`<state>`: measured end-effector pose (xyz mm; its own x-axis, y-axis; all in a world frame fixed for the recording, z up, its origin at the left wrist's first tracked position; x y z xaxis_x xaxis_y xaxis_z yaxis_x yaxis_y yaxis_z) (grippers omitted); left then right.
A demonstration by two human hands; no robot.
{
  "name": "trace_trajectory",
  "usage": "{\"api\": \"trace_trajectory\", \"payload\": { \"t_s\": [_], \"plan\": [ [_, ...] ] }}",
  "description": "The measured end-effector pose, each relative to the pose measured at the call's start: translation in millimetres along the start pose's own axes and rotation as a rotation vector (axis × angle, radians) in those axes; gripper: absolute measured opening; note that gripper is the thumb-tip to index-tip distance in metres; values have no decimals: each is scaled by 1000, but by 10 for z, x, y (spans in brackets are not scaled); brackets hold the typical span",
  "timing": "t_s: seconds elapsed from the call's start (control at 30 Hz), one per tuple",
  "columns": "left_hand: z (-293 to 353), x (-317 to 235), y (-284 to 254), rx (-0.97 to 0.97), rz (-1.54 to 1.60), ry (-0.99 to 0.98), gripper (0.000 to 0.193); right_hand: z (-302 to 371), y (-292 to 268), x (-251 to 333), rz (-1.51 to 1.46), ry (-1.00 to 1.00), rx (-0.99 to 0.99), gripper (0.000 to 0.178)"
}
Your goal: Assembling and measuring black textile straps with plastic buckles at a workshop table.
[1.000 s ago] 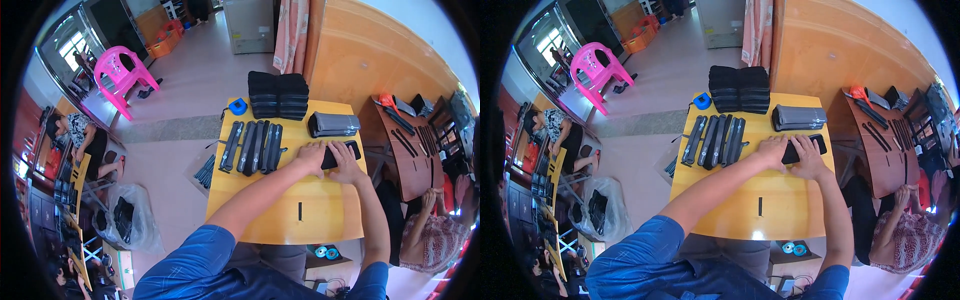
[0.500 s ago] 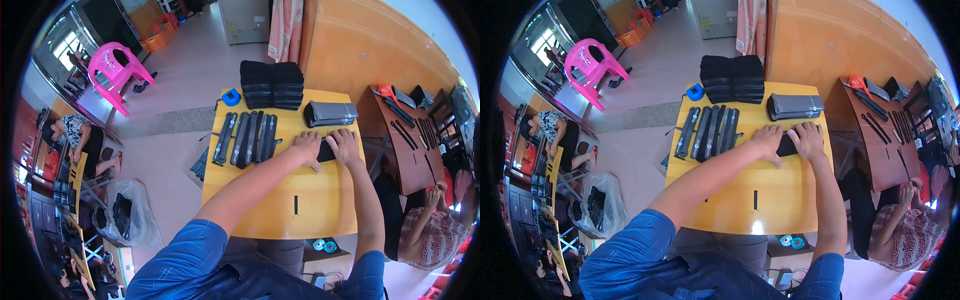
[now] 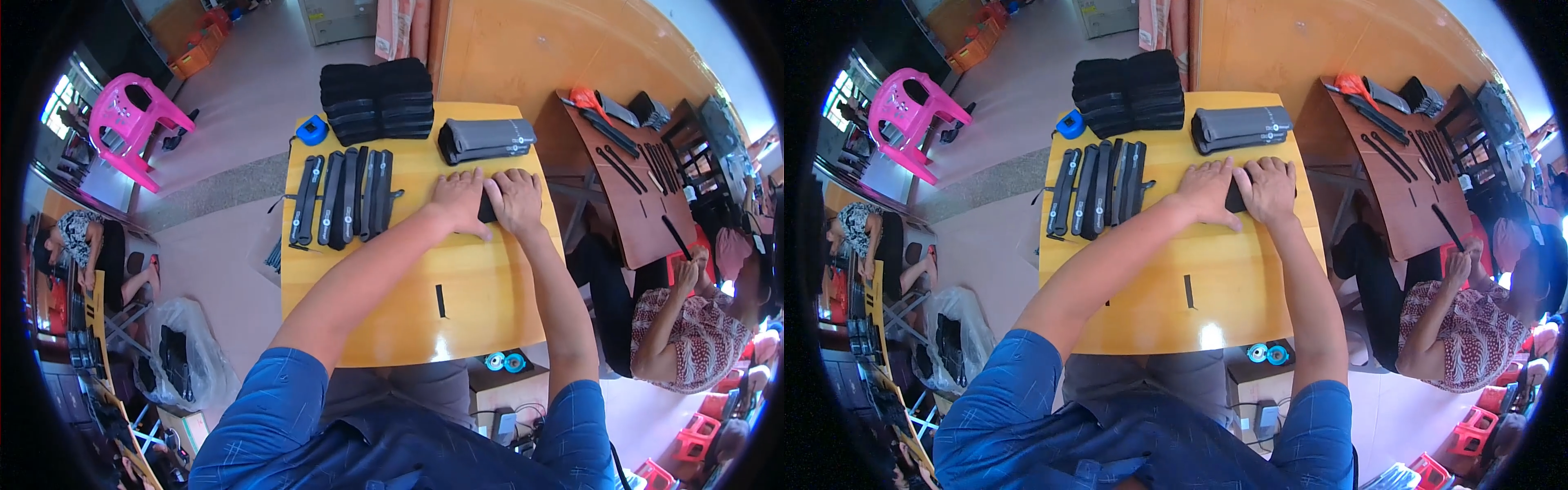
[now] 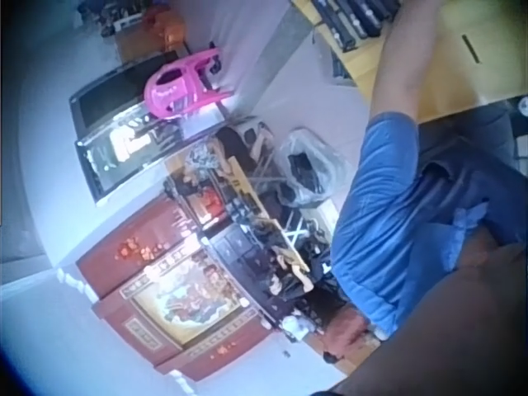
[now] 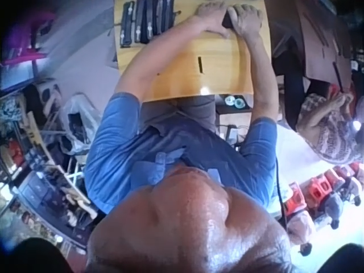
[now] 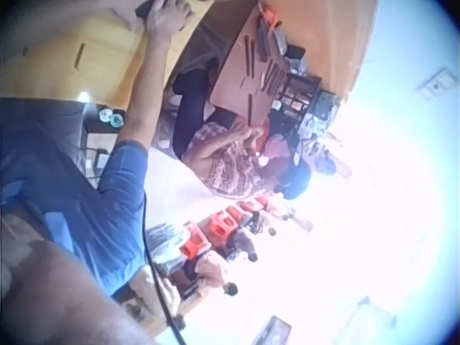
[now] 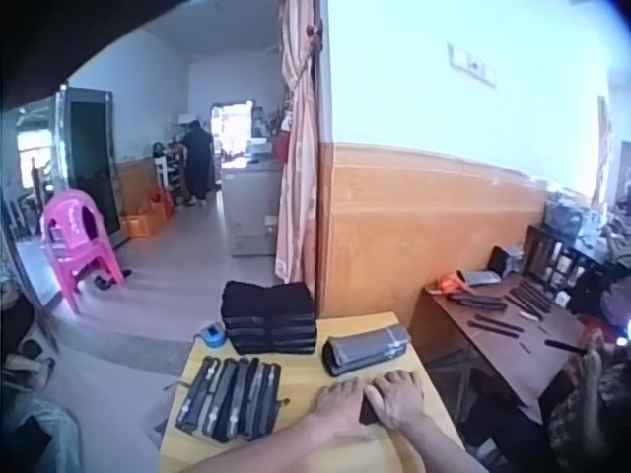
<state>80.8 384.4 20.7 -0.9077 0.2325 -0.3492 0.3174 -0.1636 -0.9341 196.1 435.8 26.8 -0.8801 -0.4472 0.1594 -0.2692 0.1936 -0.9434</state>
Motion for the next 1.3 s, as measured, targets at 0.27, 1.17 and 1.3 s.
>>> {"api": "trace_trajectory", "payload": {
  "t_s": [0.27,1.17,1.3],
  "plan": [
    [130,-9,-36,-339,46,112,104,-8,-42,38,-54,-47,-76,43],
    [1374,632,-713,-691,220,37,49,-66,-222,-90,-98,58,-139,40],
    [2128,1322,-875,-781,89,-243,40,141,-824,434,-479,-58,-328,29]
  ]
}}
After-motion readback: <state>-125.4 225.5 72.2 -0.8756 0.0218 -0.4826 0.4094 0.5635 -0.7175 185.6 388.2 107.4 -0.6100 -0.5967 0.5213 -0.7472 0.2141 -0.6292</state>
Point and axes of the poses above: each hand's wrist, its own z-axis away from the middle knuckle, its own y-axis out of the palm, x = y × z, the point moved 7 cm from there along -z, towards the middle knuckle, and after that the axes turned 10 degrees about y, right-handed, at the moved point
